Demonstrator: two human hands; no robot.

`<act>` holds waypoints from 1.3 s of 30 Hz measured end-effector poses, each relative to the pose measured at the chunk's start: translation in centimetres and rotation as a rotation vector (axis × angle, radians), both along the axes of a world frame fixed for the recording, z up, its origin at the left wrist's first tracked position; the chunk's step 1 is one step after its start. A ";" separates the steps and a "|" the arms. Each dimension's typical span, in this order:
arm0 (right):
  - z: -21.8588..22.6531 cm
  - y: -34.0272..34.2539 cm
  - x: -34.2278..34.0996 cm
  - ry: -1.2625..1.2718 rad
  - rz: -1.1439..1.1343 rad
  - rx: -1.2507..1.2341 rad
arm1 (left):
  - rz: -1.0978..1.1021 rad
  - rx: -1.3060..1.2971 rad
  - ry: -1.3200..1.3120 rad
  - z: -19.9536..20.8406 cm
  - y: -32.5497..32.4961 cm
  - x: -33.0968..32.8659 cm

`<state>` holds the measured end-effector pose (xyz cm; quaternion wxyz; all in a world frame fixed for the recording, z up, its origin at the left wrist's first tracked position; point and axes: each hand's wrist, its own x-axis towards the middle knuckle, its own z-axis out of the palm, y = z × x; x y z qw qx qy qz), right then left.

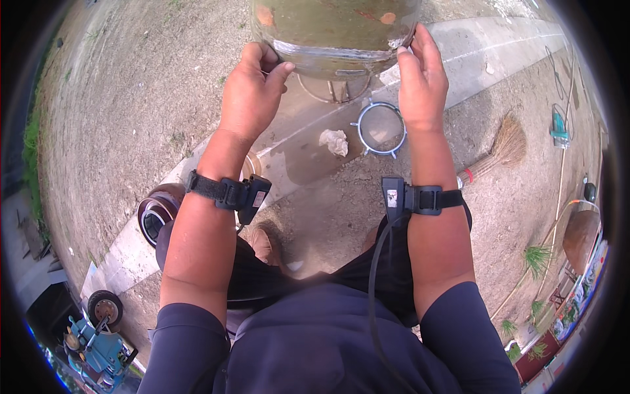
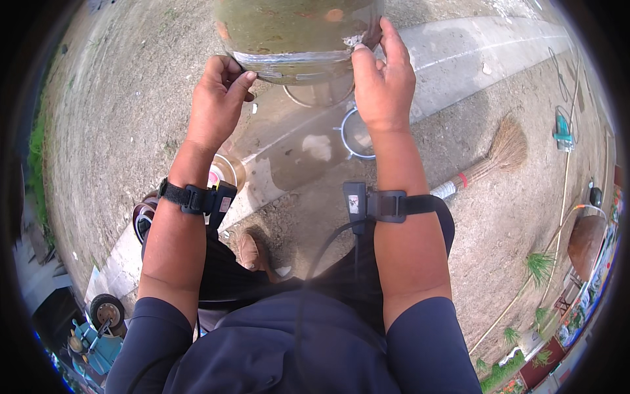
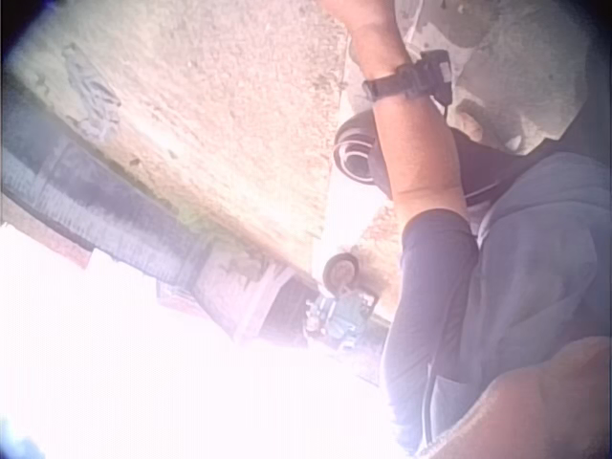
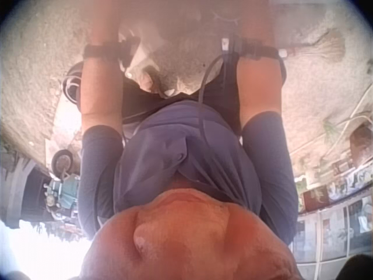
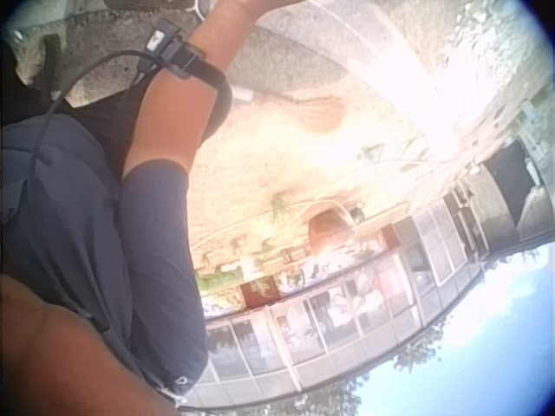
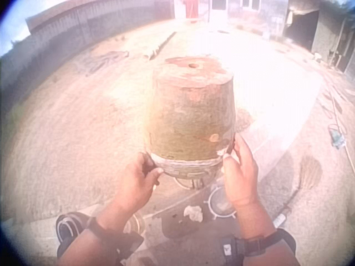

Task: The person wipes the exterior of a large ceramic vessel with a cloth, then uses scissors to cut strips of tape on a table. They apply the tape strips to the vessel's surface.

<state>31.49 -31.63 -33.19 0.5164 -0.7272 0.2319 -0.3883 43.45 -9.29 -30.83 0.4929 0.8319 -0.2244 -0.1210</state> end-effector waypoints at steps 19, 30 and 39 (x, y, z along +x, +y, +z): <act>0.2 0.1 0.0 0.003 0.004 0.028 | -0.022 -0.059 0.024 -0.9 0.4 0.8; 0.0 -0.1 -0.1 0.014 -0.003 0.021 | 0.012 0.097 -0.062 0.0 -0.2 0.1; -0.1 -0.5 -0.2 0.027 0.001 -0.001 | 0.072 -0.053 -0.004 -0.9 0.3 -0.6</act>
